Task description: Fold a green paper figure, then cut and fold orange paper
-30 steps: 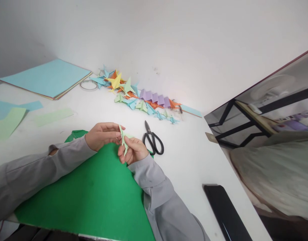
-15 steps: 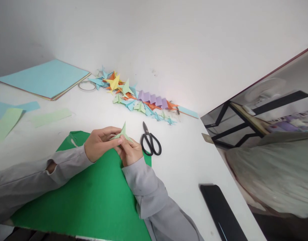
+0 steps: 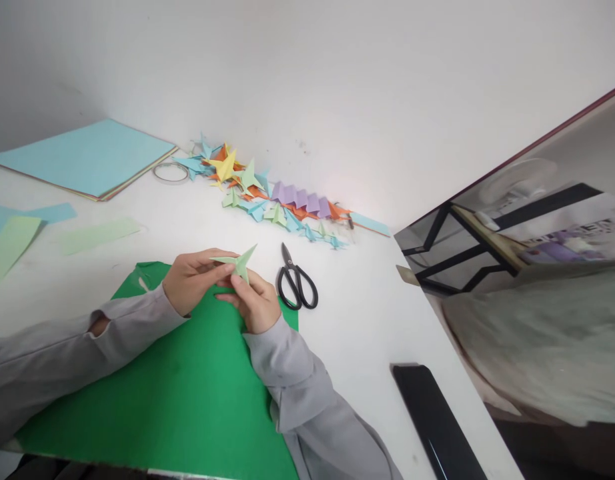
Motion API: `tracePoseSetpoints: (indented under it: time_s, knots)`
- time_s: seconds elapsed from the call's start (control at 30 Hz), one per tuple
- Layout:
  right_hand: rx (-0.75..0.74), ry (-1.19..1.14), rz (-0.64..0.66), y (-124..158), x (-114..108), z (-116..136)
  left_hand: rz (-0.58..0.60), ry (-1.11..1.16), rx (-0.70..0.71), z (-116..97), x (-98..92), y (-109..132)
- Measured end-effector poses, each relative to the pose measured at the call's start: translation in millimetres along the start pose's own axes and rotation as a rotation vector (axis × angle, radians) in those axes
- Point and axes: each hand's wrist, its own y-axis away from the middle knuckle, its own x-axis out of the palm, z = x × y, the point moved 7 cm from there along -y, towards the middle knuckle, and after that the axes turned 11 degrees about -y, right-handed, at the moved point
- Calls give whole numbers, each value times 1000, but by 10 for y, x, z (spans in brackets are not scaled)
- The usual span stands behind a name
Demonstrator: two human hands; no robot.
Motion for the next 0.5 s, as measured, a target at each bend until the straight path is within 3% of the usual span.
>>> tracePoseSetpoints:
  time_s: [0.13, 0.23, 0.33, 0.5]
  knots:
    - [-211, 205, -128, 8, -138, 242, 38, -64, -11, -38, -34, -38]
    - [-334, 236, -91, 14, -154, 427, 146, -95, 37, -64, 9, -50]
    - [-321, 316, -20, 21, -112, 485, 229, -65, 74, -67, 42, -60]
    - [-302, 354, -10, 59, -81, 507, 281, -84, -16, -5, 26, -99]
